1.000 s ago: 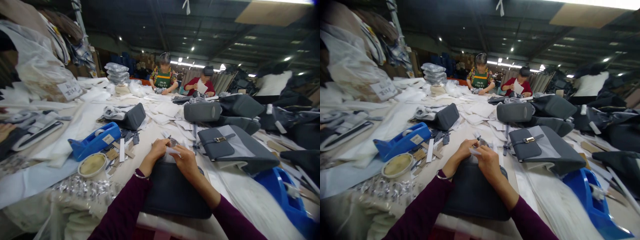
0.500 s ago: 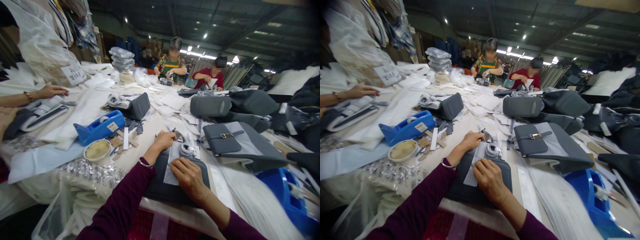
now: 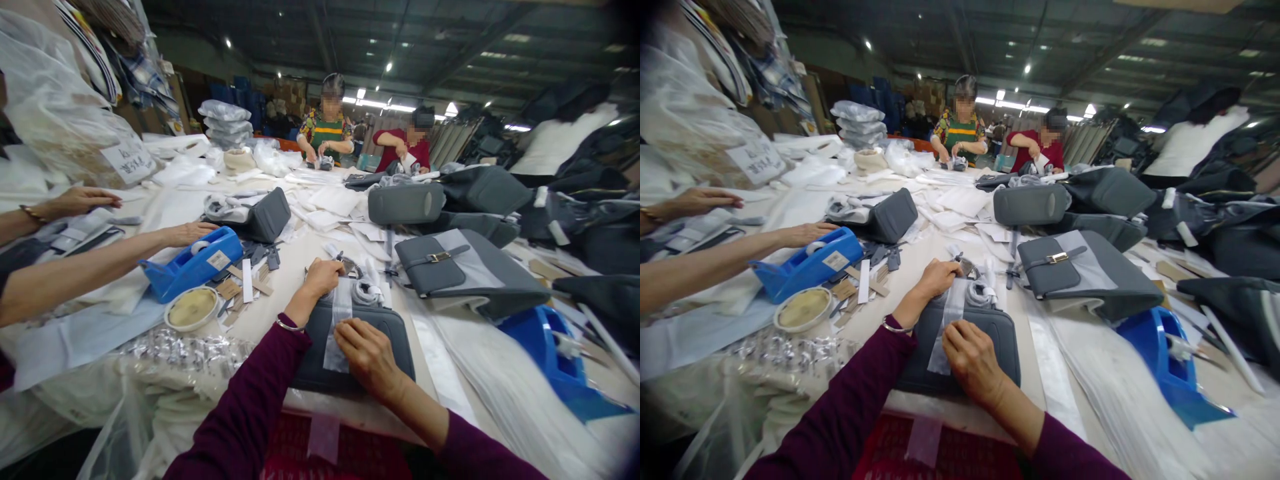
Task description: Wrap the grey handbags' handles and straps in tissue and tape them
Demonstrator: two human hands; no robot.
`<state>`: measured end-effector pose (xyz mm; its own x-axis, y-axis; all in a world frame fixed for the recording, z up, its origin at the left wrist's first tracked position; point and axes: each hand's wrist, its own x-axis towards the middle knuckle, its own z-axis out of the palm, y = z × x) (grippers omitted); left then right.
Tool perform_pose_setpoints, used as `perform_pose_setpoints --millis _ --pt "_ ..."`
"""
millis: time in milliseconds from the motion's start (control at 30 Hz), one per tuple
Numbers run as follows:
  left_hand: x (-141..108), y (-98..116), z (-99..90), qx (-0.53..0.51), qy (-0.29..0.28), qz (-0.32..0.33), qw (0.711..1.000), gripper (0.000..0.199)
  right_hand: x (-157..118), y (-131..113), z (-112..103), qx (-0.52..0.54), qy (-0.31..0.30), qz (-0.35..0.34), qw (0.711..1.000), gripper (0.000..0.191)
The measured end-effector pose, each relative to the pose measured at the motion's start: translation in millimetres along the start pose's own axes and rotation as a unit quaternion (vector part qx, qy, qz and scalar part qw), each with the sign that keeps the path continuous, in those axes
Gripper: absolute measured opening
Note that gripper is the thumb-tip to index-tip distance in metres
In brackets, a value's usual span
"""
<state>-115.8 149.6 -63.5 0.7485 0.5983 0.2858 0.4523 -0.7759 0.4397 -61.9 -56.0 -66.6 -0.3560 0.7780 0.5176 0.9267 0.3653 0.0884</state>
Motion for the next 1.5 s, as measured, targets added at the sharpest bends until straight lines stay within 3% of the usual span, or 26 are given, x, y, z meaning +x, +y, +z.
perform_pose_setpoints --millis 300,433,567,667,733,833,900,1000,1100,1267,1500 --pt "-6.0 12.5 -12.5 -0.061 0.024 0.034 0.997 0.033 -31.8 -24.9 2.6 0.008 -0.025 0.038 0.999 0.046" --pt "-53.9 24.4 -18.0 -0.13 0.029 0.16 0.978 0.034 -34.3 -24.9 8.4 0.013 -0.025 0.052 0.998 0.05" --pt "-114.5 22.2 -15.0 -0.077 0.011 0.262 0.962 0.039 -31.1 -22.8 3.3 0.033 -0.033 0.063 0.997 0.057" --pt "-138.3 16.0 -11.6 -0.036 -0.006 0.298 0.954 0.046 -36.9 -25.2 -9.7 0.053 -0.048 0.062 0.996 0.052" --pt "-143.0 12.8 -9.6 -0.013 -0.014 0.307 0.951 0.045 -49.1 -35.2 -18.3 0.079 -0.055 0.061 0.993 0.047" --pt "-143.2 10.4 -8.0 0.005 -0.013 0.314 0.949 0.041 -76.4 -65.8 -19.0 0.105 -0.055 0.08 0.99 0.058" --pt "-143.0 10.0 -7.7 0.008 -0.01 0.317 0.948 0.039 -92.0 -89.1 -7.7 0.086 -0.039 0.098 0.991 0.066" --pt "-143.7 9.6 -7.8 0.006 -0.006 0.322 0.947 0.037 -96.3 -111.4 16.0 0.043 0.03 0.097 0.994 0.044" --pt "-144.1 9.2 -8.2 0.002 -0.005 0.328 0.945 0.038 -82.0 -114.8 25.5 0.07 0.09 0.078 0.99 0.018" --pt "-143.7 8.4 -8.0 0.0 -0.003 0.331 0.944 0.039 -70.9 -110.4 6.9 0.146 0.119 0.09 0.978 0.018" --pt "-144.2 6.8 -5.5 -0.006 0.002 0.328 0.945 0.038 -76.0 -111.6 -5.3 0.158 0.094 0.096 0.978 0.016"
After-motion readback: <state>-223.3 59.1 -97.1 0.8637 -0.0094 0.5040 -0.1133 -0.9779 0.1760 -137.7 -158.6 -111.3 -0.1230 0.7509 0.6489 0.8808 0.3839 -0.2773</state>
